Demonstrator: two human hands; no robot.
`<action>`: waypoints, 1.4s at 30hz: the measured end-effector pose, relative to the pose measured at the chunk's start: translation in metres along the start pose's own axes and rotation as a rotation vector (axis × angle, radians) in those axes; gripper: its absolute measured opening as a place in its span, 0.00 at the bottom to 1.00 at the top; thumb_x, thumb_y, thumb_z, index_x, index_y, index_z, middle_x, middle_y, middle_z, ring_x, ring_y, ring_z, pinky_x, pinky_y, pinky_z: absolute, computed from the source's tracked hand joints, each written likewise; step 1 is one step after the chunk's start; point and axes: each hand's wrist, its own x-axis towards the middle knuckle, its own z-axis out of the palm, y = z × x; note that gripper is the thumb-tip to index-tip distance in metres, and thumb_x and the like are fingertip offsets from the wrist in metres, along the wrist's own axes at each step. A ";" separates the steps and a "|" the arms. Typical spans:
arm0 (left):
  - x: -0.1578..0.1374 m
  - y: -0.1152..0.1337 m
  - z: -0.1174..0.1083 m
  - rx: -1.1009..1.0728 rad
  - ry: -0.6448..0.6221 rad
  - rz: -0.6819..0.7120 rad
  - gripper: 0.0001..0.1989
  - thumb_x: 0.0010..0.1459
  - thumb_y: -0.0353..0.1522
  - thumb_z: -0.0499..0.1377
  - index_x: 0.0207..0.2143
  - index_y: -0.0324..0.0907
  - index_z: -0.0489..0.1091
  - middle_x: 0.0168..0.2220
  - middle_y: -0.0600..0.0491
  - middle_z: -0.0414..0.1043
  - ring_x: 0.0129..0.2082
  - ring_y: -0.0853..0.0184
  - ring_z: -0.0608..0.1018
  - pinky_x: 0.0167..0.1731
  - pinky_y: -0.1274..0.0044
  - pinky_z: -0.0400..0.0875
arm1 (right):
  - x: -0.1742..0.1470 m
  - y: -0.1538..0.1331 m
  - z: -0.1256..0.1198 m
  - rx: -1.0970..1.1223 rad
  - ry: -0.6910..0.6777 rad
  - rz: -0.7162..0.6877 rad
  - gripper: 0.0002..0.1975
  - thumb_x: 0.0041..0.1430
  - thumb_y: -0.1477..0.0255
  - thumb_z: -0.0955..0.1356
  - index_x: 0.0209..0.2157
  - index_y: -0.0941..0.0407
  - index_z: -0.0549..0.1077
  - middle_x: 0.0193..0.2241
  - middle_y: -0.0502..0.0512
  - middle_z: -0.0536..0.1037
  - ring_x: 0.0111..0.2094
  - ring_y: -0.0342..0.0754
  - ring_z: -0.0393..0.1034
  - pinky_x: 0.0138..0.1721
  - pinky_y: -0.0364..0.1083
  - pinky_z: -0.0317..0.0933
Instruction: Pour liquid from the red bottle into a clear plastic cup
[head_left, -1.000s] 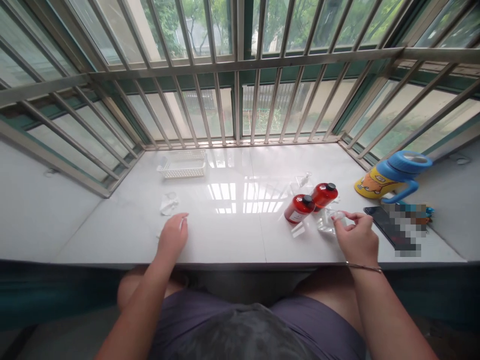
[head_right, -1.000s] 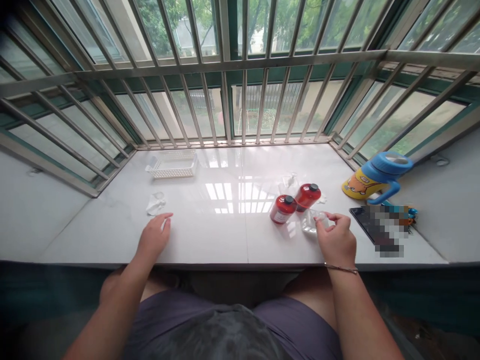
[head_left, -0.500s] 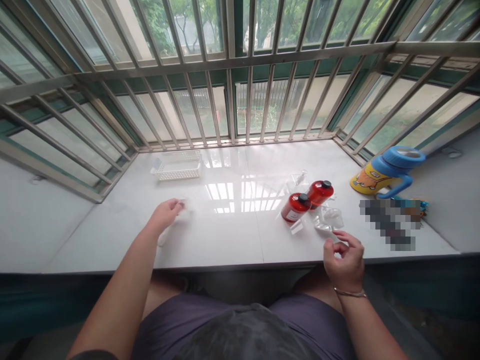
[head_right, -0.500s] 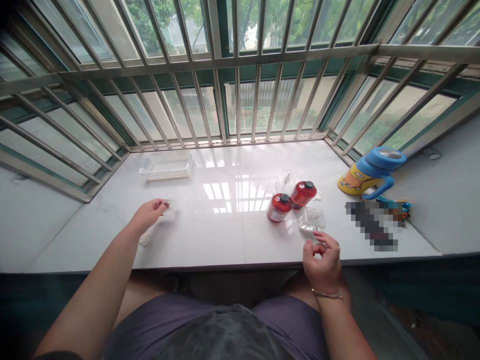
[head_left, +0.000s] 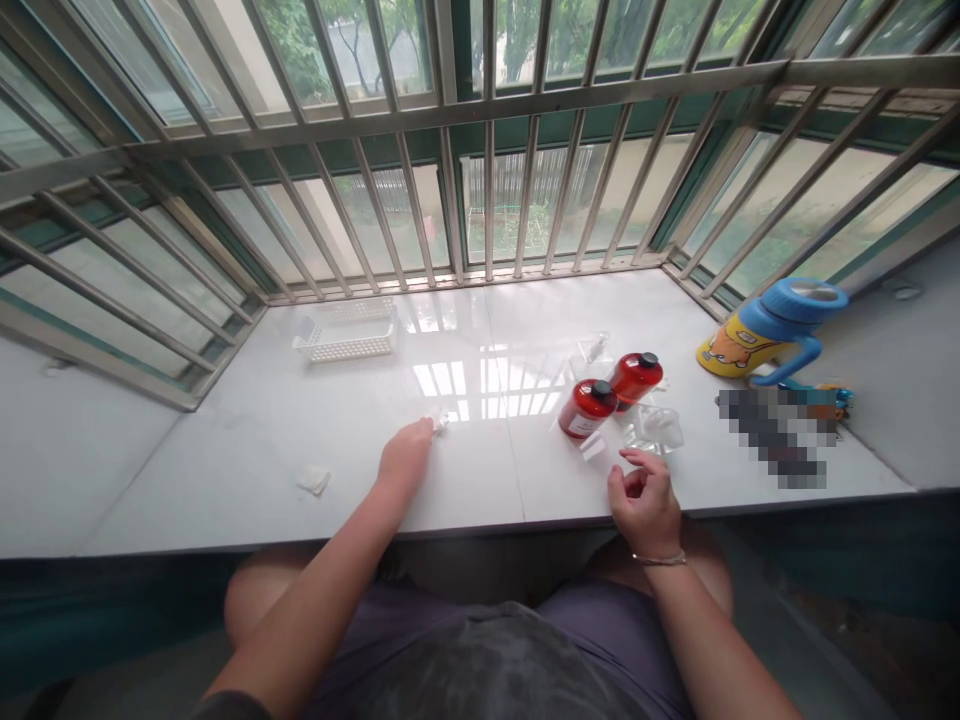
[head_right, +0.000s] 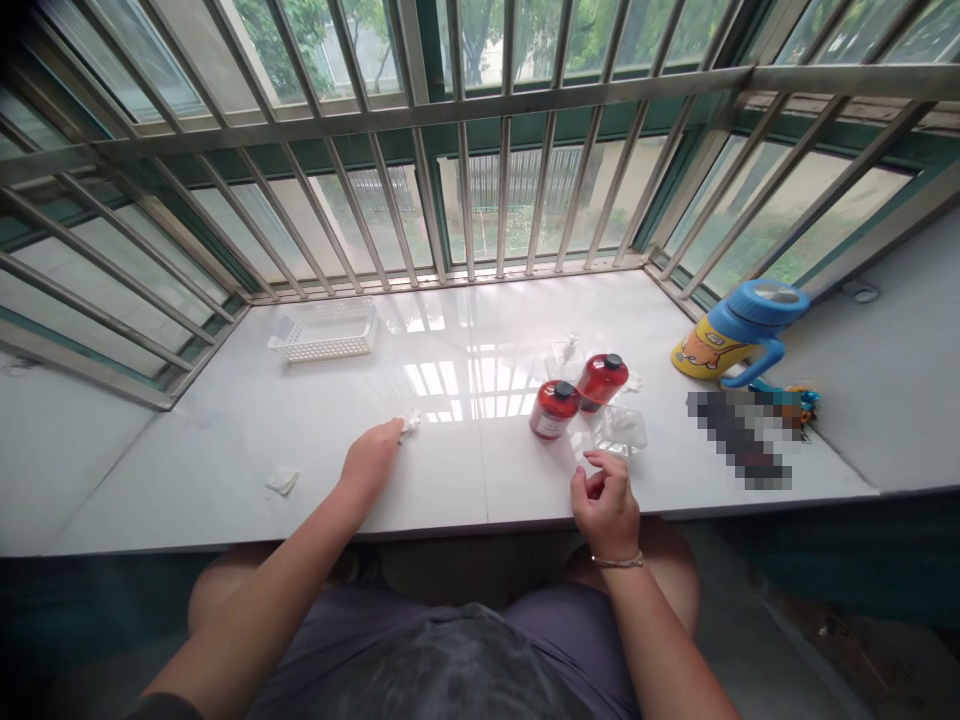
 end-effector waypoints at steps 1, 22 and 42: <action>-0.005 0.006 0.011 0.002 0.001 0.022 0.20 0.68 0.24 0.52 0.57 0.43 0.75 0.60 0.40 0.78 0.65 0.51 0.77 0.65 0.62 0.68 | -0.001 0.001 0.000 -0.006 -0.002 -0.009 0.15 0.66 0.67 0.70 0.51 0.53 0.65 0.53 0.64 0.79 0.20 0.39 0.65 0.27 0.46 0.68; -0.096 0.135 0.054 0.027 -0.371 0.520 0.27 0.65 0.20 0.55 0.65 0.40 0.71 0.66 0.42 0.75 0.71 0.57 0.72 0.74 0.61 0.61 | -0.002 0.003 0.001 -0.099 0.015 -0.148 0.10 0.67 0.72 0.70 0.49 0.54 0.71 0.45 0.56 0.82 0.23 0.41 0.68 0.29 0.44 0.67; -0.018 0.073 0.046 0.135 -0.060 0.036 0.29 0.69 0.18 0.47 0.69 0.36 0.66 0.71 0.37 0.66 0.73 0.56 0.69 0.71 0.64 0.66 | 0.000 0.001 -0.001 -0.133 -0.029 -0.201 0.05 0.66 0.76 0.68 0.43 0.53 0.72 0.43 0.55 0.82 0.25 0.42 0.69 0.34 0.44 0.68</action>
